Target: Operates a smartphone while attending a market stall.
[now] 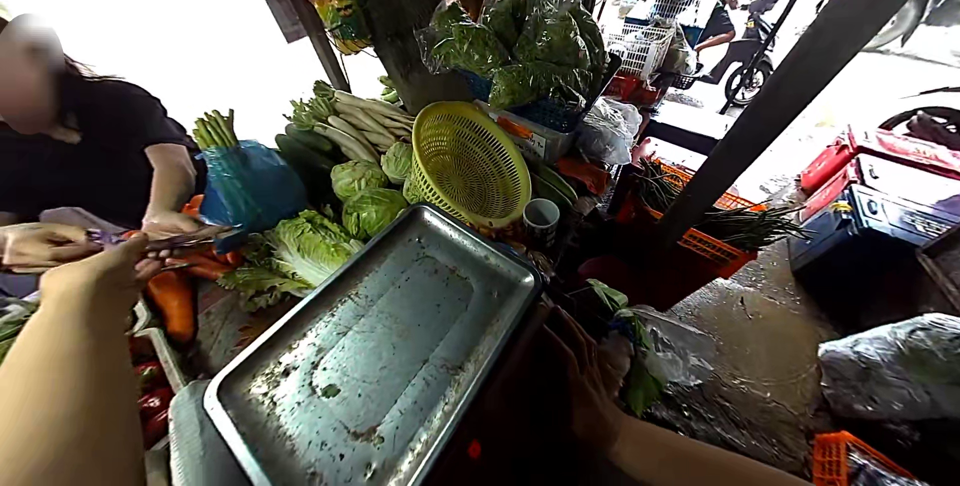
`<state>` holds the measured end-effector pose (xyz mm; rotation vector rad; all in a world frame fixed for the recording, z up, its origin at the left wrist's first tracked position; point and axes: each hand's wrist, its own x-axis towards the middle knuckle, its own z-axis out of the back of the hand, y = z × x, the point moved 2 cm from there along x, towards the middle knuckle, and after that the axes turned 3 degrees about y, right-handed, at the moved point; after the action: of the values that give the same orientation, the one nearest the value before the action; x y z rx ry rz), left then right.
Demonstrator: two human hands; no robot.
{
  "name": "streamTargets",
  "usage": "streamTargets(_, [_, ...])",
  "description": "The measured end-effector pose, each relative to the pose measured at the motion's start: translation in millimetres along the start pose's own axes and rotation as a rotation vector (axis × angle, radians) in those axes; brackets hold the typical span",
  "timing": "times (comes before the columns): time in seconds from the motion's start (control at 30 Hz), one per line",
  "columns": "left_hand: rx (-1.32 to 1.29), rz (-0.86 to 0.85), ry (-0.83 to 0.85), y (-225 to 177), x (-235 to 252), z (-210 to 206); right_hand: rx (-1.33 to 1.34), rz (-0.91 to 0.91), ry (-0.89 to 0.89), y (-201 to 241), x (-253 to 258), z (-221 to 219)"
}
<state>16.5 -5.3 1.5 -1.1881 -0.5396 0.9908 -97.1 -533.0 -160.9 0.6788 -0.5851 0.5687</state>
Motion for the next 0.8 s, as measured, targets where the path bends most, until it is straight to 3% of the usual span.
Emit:
streamTargets(0.1, [-0.012, -0.037, 0.077, 21.6, 37.7, 18.0, 0.025, 0.004, -0.001, -0.5, -0.7, 0.3])
streamTargets(0.17, [-0.054, -0.023, 0.071, 14.2, 18.3, 22.9, 0.052, 0.003, 0.005, -2.3, -0.9, 0.7])
streamTargets(0.37, [-0.377, 0.015, 0.256, -21.9, -99.3, 26.7, 0.149, 0.008, 0.034, 0.5, 2.4, 6.1])
streamTargets(0.57, [-0.372, -0.381, 0.416, -29.5, -253.0, 65.5, 0.328, 0.024, 0.053, 5.9, 16.1, 24.9])
streamTargets(0.63, [-0.286, -0.617, 0.377, -4.3, -307.0, 81.8, 0.361, 0.134, 0.073, 13.1, 19.3, 29.2])
streamTargets(0.7, [-0.240, -0.802, 0.194, 37.1, -353.4, 90.2, 0.403, 0.267, 0.114, 23.6, 18.1, 27.0])
streamTargets(0.8, [-0.080, -0.847, -0.105, 121.9, -398.8, 84.9, 0.493, 0.449, 0.217, 41.2, 5.4, 15.2])
